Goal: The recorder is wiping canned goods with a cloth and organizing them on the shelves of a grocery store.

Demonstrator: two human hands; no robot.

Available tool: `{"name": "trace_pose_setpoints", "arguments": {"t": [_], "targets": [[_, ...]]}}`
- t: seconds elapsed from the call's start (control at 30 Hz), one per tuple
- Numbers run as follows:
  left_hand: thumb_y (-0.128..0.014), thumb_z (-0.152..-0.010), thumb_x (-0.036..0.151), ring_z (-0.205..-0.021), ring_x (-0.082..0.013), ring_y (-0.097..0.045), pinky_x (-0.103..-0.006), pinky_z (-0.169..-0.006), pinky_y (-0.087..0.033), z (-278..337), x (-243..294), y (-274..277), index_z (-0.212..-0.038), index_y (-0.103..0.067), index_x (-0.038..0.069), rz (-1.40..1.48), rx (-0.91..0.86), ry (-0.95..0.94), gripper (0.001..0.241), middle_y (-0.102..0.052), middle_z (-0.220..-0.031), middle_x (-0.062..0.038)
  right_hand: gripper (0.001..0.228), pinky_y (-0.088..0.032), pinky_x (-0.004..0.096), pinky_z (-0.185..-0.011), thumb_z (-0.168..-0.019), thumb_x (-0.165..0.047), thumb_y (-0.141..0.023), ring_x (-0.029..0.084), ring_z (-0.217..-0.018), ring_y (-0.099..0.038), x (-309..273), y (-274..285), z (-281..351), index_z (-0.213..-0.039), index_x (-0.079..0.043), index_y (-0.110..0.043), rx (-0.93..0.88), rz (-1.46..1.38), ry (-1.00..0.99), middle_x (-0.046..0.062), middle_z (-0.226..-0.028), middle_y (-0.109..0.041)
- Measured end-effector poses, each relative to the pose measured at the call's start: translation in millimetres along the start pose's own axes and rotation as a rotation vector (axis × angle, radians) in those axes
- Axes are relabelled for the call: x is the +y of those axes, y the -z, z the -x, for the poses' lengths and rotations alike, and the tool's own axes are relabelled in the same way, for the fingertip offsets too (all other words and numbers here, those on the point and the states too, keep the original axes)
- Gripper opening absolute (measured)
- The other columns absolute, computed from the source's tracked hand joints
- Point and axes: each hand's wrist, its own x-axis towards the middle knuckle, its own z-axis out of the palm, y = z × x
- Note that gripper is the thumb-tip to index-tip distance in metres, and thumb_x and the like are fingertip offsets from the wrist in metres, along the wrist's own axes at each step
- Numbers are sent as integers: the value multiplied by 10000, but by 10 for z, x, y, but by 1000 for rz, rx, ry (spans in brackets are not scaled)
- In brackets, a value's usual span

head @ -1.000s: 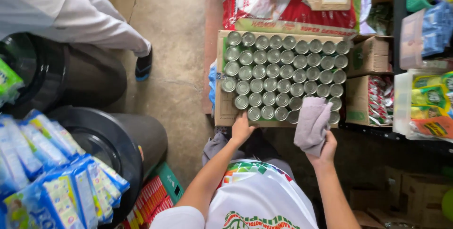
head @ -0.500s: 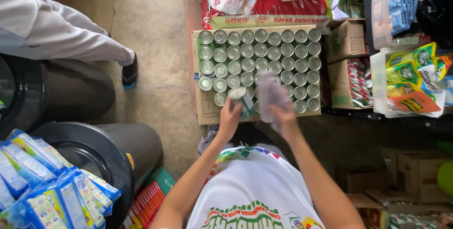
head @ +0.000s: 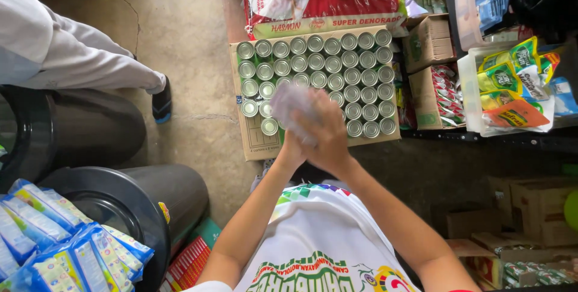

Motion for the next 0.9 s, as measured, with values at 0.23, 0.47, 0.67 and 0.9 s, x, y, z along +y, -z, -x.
{"name": "trace_pose_setpoints", "arguments": {"t": [0.23, 0.47, 0.67, 0.9], "targets": [[-400, -1101, 464, -1381, -231, -508, -459, -1156, -421, -49, 151, -295, -1581, -332, 124, -119, -33, 152, 592, -456, -1544, -89, 483, -397, 418, -1196, -1015, -264, -661, 342, -1429, -477, 574, -135, 62, -1463, -142, -528, 74, -403, -297, 204, -1529, -492], [-426, -1072, 528, -1306, -226, -573, -432, -1084, -487, -74, -49, -107, -1531, -414, 116, 107, 28, 85, 617, -543, -1465, -68, 496, -491, 348, -1083, -1004, -196, -688, 248, -1359, -539, 356, 34, 332, -1461, -80, -535, -58, -456, -442, 166, -1512, -495], [-460, -1045, 469, -1293, -195, -573, -424, -1030, -496, 69, 18, -108, -1523, -417, 158, -172, 24, 190, 571, -536, -1458, -45, 527, -414, 465, -1167, -949, -273, -739, 383, -1412, -454, 288, 233, 157, -1401, -96, -533, -50, -92, 161, 238, -1472, -460], [-396, -1129, 452, -1257, -258, -606, -465, -1092, -503, -77, 2, -261, -1511, -431, 78, 171, 30, 183, 535, -565, -1406, -106, 507, -436, 521, -1203, -1039, -339, -643, 423, -1422, -560, 491, -33, 282, -1473, -97, -540, -11, -482, -535, 170, -1513, -565]]}}
